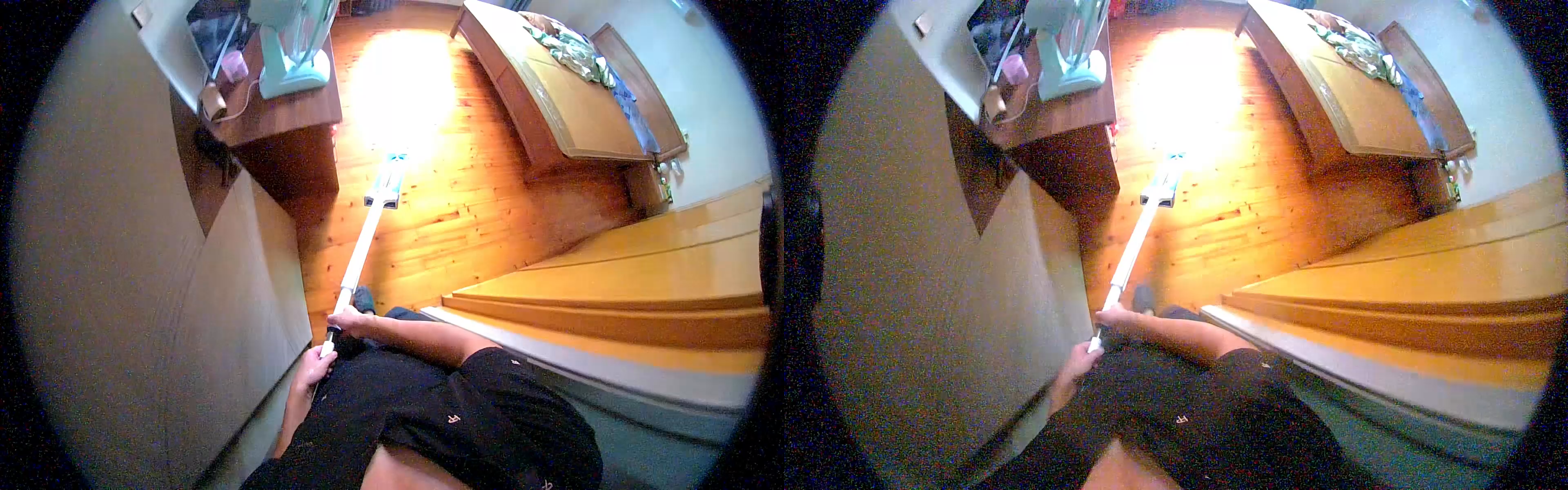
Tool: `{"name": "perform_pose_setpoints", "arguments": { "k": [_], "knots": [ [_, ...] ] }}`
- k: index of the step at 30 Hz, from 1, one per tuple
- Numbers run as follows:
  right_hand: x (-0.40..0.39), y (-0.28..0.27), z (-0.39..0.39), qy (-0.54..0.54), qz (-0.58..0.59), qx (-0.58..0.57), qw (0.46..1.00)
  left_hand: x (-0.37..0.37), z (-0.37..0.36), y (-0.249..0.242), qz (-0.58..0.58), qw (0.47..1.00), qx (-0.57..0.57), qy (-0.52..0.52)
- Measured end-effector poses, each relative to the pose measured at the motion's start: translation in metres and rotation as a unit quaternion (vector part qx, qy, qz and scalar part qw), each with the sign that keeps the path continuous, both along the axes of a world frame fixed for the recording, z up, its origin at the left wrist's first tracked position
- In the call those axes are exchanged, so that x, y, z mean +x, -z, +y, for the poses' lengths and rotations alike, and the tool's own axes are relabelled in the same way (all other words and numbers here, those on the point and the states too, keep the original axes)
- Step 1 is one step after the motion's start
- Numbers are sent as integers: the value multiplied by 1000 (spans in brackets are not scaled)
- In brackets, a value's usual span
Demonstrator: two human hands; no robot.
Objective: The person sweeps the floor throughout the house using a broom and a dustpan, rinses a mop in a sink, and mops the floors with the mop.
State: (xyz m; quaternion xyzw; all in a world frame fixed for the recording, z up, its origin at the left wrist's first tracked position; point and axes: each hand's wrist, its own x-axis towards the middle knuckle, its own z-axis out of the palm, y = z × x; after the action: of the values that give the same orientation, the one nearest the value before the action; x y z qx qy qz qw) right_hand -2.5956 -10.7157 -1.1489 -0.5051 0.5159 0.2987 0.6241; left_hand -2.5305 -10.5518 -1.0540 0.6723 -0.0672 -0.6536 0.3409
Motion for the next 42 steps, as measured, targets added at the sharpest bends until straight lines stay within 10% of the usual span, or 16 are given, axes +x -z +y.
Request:
{"name": "perform_pose_setpoints", "arguments": {
  "k": [5,11,17,29,42],
  "knots": [
    [11,102,-43,48,-24,47,997,23,-57,24,-49,999,-21,14],
    [22,61,-128,57,-46,37,997,11,-120,74,-42,998,-34,-20],
    [20,150,-243,69,-76,74,992,22,-261,88,-73,997,-12,22],
    [104,89,-575,218,-93,82,968,107,-588,96,-115,992,-1,61],
    [275,159,-931,156,-128,81,976,272,-933,161,-67,997,-30,-6]
  ]
}}
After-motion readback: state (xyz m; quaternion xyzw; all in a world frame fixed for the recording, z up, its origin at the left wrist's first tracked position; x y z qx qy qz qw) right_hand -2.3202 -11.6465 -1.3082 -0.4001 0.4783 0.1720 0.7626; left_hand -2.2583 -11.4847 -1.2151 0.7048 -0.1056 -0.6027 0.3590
